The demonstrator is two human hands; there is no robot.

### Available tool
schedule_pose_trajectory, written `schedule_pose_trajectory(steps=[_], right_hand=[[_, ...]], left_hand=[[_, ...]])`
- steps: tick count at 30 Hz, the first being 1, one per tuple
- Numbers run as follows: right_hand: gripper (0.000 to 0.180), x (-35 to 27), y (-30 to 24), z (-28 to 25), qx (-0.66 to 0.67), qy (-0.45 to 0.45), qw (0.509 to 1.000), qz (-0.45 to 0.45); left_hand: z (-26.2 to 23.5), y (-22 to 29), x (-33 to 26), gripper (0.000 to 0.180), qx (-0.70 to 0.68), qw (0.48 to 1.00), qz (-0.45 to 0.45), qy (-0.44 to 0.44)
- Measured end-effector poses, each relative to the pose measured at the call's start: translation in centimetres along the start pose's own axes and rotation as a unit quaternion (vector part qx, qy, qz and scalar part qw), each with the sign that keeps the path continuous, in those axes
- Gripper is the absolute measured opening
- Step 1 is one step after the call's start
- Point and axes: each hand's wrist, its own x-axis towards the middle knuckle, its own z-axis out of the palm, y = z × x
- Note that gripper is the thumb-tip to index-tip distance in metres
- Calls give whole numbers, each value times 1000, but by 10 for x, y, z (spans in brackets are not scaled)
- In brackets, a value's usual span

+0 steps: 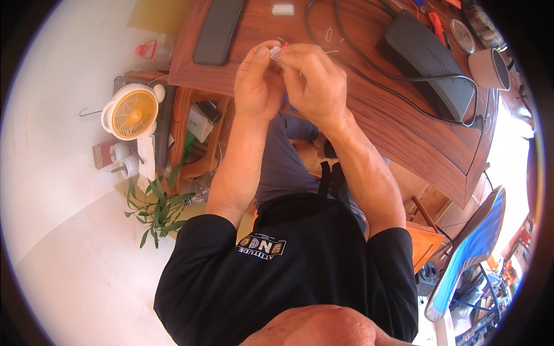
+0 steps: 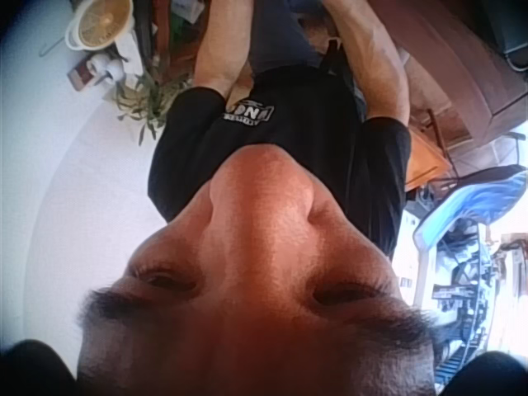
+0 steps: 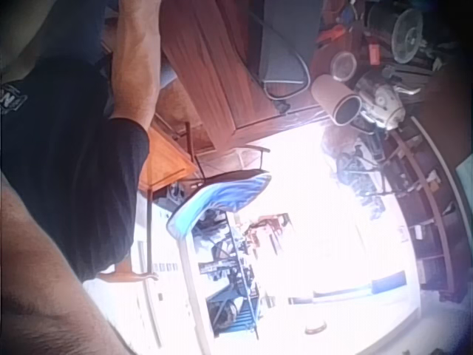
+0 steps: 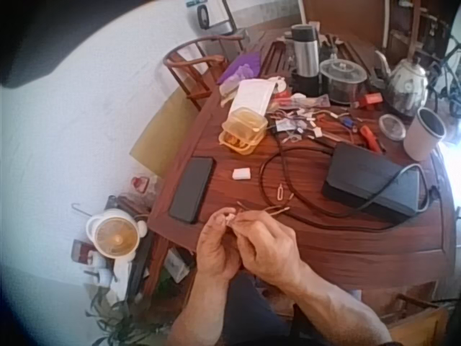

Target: The person sits at a wooden table and repeatedly handles a small white plastic component and a short multi-colored wire. They insert and remove the wire from the component, adjusting the fit by hand without using tools.

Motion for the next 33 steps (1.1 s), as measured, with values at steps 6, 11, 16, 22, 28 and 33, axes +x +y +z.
schedule_pose_trajectory(steps=[6, 11, 16, 22, 28, 33], right_hand=[[11, 0, 1, 0, -1, -1, 1000, -6], [11, 0, 0, -1, -1, -5, 1000, 0], [11, 0, 0, 0, -2, -3, 1000, -2], [12, 0, 0, -1, -3, -7, 1000, -3], [13, 0, 0, 0, -8, -4, 1000, -7], [13, 0, 0, -1, -8, -5, 1000, -7]], left_hand=[[3, 0, 0, 23, 5, 1000, 1, 30], [3, 0, 0, 23, 5, 1000, 4, 24], [4, 0, 0, 23, 4, 999, 1, 33], [3, 0, 0, 23, 7, 999, 2, 34], [4, 0, -1, 22, 12, 999, 6, 40], [5, 0, -1, 22, 10, 999, 7, 40]])
